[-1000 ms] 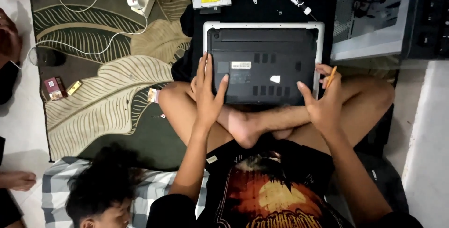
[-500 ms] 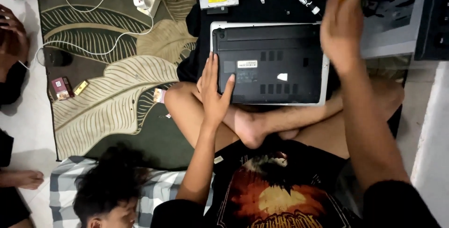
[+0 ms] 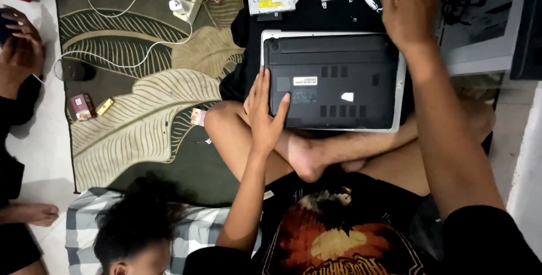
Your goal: Further disassembly of internal laptop parts, including removing the hard drive and internal frame.
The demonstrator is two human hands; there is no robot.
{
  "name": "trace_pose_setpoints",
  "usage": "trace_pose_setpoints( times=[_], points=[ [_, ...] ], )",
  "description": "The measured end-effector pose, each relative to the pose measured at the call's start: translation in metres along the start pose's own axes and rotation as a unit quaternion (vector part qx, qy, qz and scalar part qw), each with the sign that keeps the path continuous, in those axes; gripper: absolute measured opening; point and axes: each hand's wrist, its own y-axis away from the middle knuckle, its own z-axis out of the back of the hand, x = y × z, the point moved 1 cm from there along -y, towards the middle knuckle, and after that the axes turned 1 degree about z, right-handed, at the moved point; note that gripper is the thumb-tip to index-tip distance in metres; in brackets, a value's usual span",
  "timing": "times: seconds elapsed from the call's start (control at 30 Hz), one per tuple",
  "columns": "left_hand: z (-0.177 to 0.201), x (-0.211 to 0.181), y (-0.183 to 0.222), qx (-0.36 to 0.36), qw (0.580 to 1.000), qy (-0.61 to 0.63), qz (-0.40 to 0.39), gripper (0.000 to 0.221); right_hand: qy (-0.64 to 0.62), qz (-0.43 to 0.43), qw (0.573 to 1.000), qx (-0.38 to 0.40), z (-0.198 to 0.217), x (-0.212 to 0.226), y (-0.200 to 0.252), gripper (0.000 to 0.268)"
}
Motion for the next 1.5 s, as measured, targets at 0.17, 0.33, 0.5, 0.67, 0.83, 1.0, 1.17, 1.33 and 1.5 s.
trace_pose_setpoints(
  times=[0.17, 0.33, 0.5, 0.67, 0.83, 1.0, 1.17, 1.33, 1.5],
  points=[
    [0.001, 0.001, 0.0, -0.004, 1.0, 0.018, -0.005, 0.063, 0.106, 0.002, 0.989, 0.101, -0.005, -0.009, 0.015, 0.032],
    [0.002, 0.003, 0.002, 0.002, 0.999, 0.036, -0.007, 0.062, 0.042, 0.049, 0.996, 0.055, 0.011, 0.007, 0.007, 0.032],
    [0.001, 0.006, 0.002, 0.012, 0.999, 0.041, -0.003, 0.052, 0.028, 0.062, 0.998, -0.019, 0.046, 0.044, 0.005, 0.018],
    [0.001, 0.004, 0.005, 0.006, 0.999, 0.037, -0.015, 0.049, -0.499, -0.103, 0.86, 0.018, 0.09, 0.085, 0.051, 0.035],
    [-0.002, 0.013, 0.007, 0.013, 0.999, 0.013, -0.027, 0.049, -0.608, -0.257, 0.75, 0.04, 0.098, 0.123, 0.13, 0.077],
    [0.004, 0.008, -0.013, 0.007, 0.997, 0.013, -0.077, 0.048, -0.602, -0.246, 0.759, 0.016, 0.095, 0.163, 0.153, 0.094],
    [-0.015, 0.018, -0.02, -0.025, 0.998, 0.021, -0.06, 0.049, -0.577, -0.151, 0.803, 0.006, 0.073, 0.167, 0.164, 0.083],
    [-0.013, 0.018, -0.02, -0.032, 0.996, 0.045, -0.07, 0.048, -0.574, -0.153, 0.804, 0.013, 0.07, 0.169, 0.165, 0.082],
    [-0.016, 0.021, -0.02, -0.039, 0.995, 0.054, -0.075, 0.047, -0.557, -0.141, 0.818, 0.003, 0.069, 0.17, 0.166, 0.081]
  ],
)
